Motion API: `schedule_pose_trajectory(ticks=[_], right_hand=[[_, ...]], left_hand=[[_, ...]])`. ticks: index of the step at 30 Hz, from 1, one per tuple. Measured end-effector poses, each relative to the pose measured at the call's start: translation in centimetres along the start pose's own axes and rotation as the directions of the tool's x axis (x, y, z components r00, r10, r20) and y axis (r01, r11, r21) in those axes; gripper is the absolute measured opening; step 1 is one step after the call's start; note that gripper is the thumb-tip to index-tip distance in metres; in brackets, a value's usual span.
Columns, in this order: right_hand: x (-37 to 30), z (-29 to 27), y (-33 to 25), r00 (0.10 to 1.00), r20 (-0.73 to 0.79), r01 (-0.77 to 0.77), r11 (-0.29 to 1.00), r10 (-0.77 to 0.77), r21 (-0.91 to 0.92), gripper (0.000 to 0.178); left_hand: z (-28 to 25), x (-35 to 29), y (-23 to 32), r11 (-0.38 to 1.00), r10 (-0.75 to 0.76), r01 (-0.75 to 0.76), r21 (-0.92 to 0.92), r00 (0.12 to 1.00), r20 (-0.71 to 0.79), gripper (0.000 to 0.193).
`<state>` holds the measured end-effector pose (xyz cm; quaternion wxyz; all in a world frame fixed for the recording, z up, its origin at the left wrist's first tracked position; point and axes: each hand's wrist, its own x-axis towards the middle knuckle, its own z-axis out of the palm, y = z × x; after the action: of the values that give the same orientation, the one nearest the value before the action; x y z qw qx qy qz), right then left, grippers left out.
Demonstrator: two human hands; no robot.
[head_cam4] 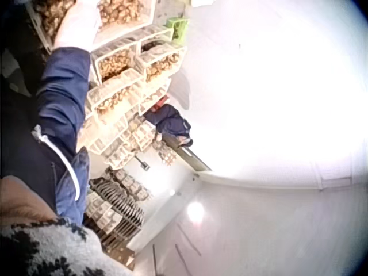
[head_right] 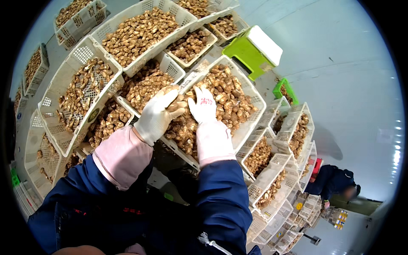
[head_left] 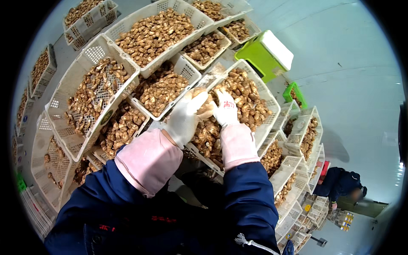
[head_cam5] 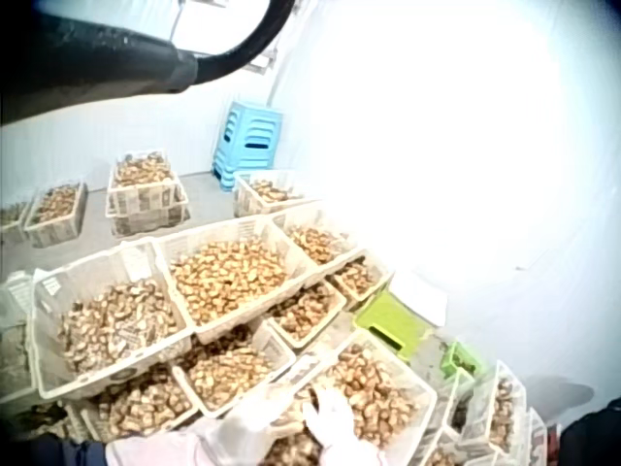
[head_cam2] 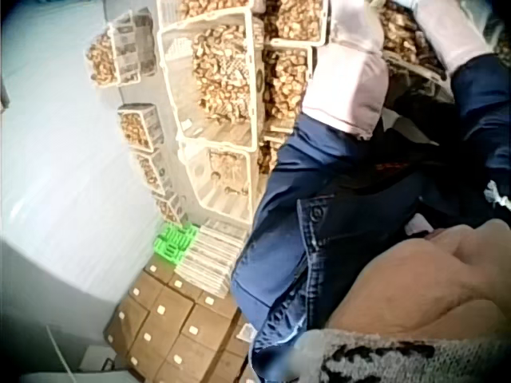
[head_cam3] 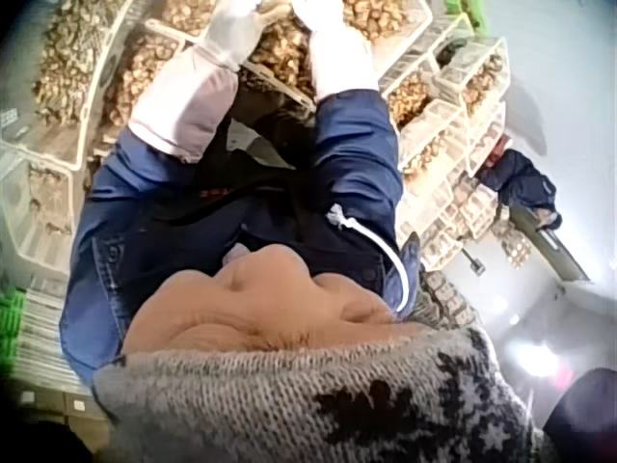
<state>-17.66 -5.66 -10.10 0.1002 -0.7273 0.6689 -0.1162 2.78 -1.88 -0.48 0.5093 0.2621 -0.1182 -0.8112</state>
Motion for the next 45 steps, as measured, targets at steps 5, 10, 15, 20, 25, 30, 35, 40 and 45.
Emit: schedule_pose_trajectory(ticks=[5,10,15,20,25,30,35,40,45], right_hand=[[2.0,1.6,-0.2,0.986,0.03,-0.149,0.942,0.165,-0.302,0.056],[1.8,0.4,0.1,0.937,-0.007,-0.345,0.917,0.35,-0.199,0.048],[-0.5,1.8,4.1,0.93,-0.246,-0.288,0.957,0.273,-0.028,0.041],[0.7,0.6,2.9,0.828,0.002,-0.553,0.816,0.561,-0.171,0.059],[2.9,0.4,1.0,0.799,-0.01,-0.588,0.778,0.601,-0.22,0.068],[1.3,1.7,3.6,0.825,-0.031,-0.563,0.826,0.564,0.018,0.059],[-4.2,-2.6,0.2,0.772,0.374,-0.437,0.001,0.513,0.899,0.033],[-11.9,-10.4,-0.4,0.918,0.38,-0.315,-0.372,0.116,0.873,0.034],[-17.1,-13.2,-4.6,0.882,0.381,-0.313,-0.258,0.279,0.914,0.036]], left_hand=[[1.2,-0.5,0.1,0.993,-0.02,0.035,0.116,0.992,-0.127,0.029],[1.4,-0.8,0.4,0.993,-0.005,0.02,0.117,0.992,-0.128,0.033],[2.2,-0.2,-0.4,0.99,-0.036,0.046,0.131,0.996,-0.077,0.033],[1.5,-0.1,-0.5,0.99,-0.029,0.036,0.137,0.998,-0.05,0.032],[2.1,-0.5,-0.4,0.986,-0.069,0.076,0.148,0.997,-0.047,0.03],[1.8,-0.2,-0.2,0.982,-0.059,0.059,0.179,0.998,-0.003,0.028],[-0.7,0.1,-0.4,0.969,0.016,-0.023,0.246,0.999,0.032,0.026],[3.1,-1.3,-1.2,0.888,-0.126,0.036,0.459,0.978,0.166,0.061],[4.7,-3.2,-1.1,0.821,-0.375,0.135,0.555,0.861,0.345,0.051]])
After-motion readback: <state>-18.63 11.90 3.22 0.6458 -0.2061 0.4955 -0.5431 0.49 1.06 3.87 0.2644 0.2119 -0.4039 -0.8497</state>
